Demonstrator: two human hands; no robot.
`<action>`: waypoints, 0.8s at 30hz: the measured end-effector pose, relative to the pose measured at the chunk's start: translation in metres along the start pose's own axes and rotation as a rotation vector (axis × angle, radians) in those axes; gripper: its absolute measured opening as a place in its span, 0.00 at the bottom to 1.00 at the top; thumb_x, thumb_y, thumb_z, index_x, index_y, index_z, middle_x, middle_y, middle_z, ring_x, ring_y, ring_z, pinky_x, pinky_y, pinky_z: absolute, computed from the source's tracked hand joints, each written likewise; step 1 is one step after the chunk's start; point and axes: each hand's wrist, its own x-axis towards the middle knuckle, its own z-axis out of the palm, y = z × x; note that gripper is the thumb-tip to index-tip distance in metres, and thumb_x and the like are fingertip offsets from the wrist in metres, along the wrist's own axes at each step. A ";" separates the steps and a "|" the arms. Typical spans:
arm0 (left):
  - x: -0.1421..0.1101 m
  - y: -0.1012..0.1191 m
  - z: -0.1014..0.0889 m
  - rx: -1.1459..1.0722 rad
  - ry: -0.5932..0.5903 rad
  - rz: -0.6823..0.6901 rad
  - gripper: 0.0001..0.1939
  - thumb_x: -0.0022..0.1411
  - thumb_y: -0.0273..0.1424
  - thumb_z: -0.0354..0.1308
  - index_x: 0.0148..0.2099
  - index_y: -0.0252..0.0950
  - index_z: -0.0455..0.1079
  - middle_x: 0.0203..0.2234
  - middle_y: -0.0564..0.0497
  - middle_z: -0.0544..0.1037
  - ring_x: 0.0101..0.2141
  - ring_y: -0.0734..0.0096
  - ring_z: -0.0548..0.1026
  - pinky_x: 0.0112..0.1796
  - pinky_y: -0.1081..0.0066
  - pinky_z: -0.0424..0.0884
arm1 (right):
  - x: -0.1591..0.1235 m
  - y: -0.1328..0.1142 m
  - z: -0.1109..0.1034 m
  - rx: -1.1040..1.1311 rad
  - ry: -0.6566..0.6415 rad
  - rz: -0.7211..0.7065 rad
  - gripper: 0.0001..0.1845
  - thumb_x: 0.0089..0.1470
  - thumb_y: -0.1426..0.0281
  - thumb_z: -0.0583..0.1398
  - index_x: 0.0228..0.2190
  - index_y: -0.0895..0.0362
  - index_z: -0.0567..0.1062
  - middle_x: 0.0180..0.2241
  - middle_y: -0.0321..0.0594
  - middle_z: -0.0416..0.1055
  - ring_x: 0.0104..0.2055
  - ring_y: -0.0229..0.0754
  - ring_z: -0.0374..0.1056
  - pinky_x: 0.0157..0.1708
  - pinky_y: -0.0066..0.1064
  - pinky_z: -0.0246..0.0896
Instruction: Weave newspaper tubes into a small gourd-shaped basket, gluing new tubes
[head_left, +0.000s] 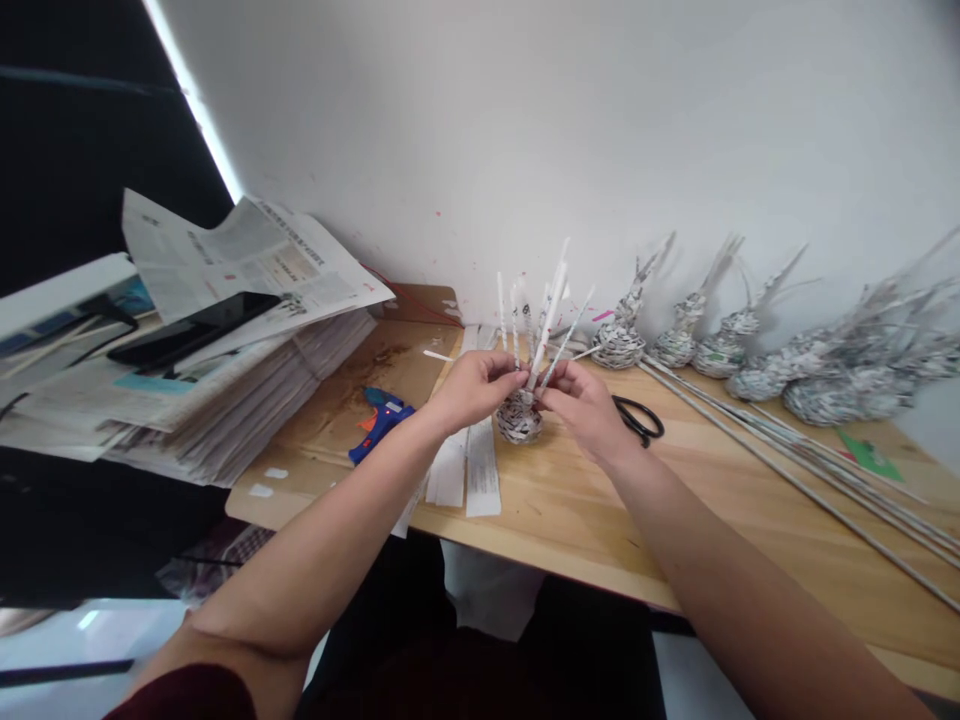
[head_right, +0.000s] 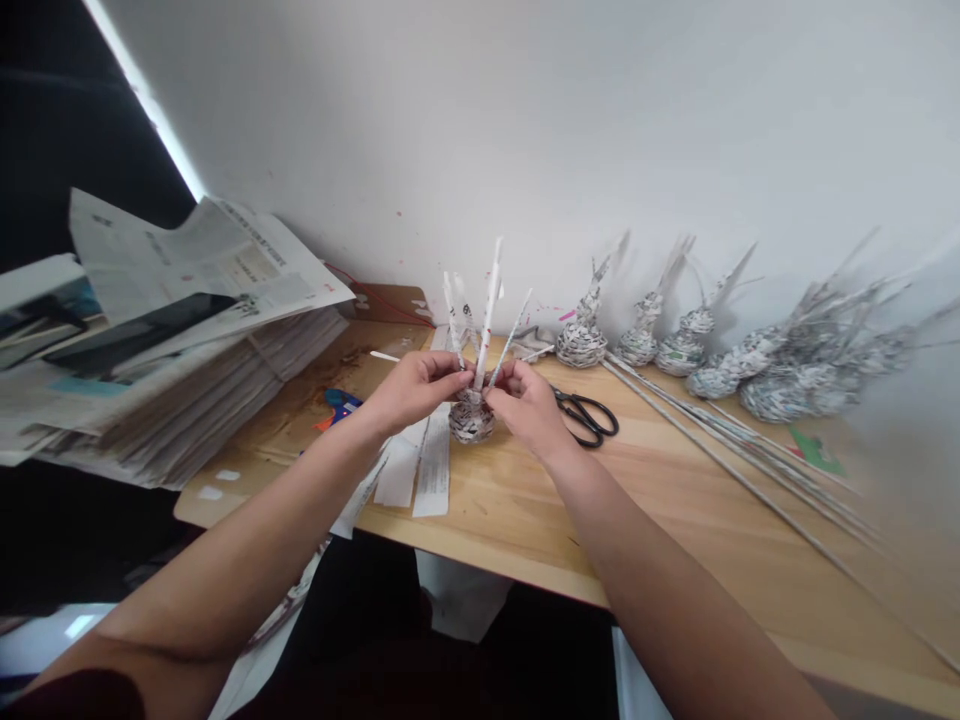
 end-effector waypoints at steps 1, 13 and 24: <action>-0.002 0.001 -0.001 0.006 0.000 0.006 0.09 0.59 0.36 0.63 0.32 0.34 0.77 0.24 0.52 0.77 0.27 0.72 0.72 0.29 0.72 0.68 | -0.001 -0.001 0.001 0.003 -0.010 -0.002 0.16 0.41 0.65 0.70 0.31 0.54 0.71 0.28 0.33 0.75 0.31 0.38 0.71 0.37 0.35 0.68; -0.059 0.027 -0.034 0.105 0.126 -0.013 0.09 0.59 0.35 0.63 0.32 0.34 0.77 0.24 0.51 0.78 0.27 0.70 0.74 0.28 0.72 0.69 | -0.026 -0.023 0.041 0.070 -0.171 0.086 0.20 0.39 0.67 0.72 0.31 0.53 0.69 0.30 0.32 0.75 0.33 0.40 0.72 0.38 0.36 0.70; -0.165 0.051 -0.108 0.044 0.335 -0.048 0.09 0.61 0.35 0.63 0.36 0.33 0.78 0.29 0.48 0.82 0.29 0.70 0.77 0.30 0.73 0.72 | -0.058 -0.032 0.103 -0.247 -0.400 -0.008 0.16 0.48 0.58 0.71 0.33 0.54 0.77 0.39 0.43 0.78 0.39 0.45 0.74 0.42 0.40 0.72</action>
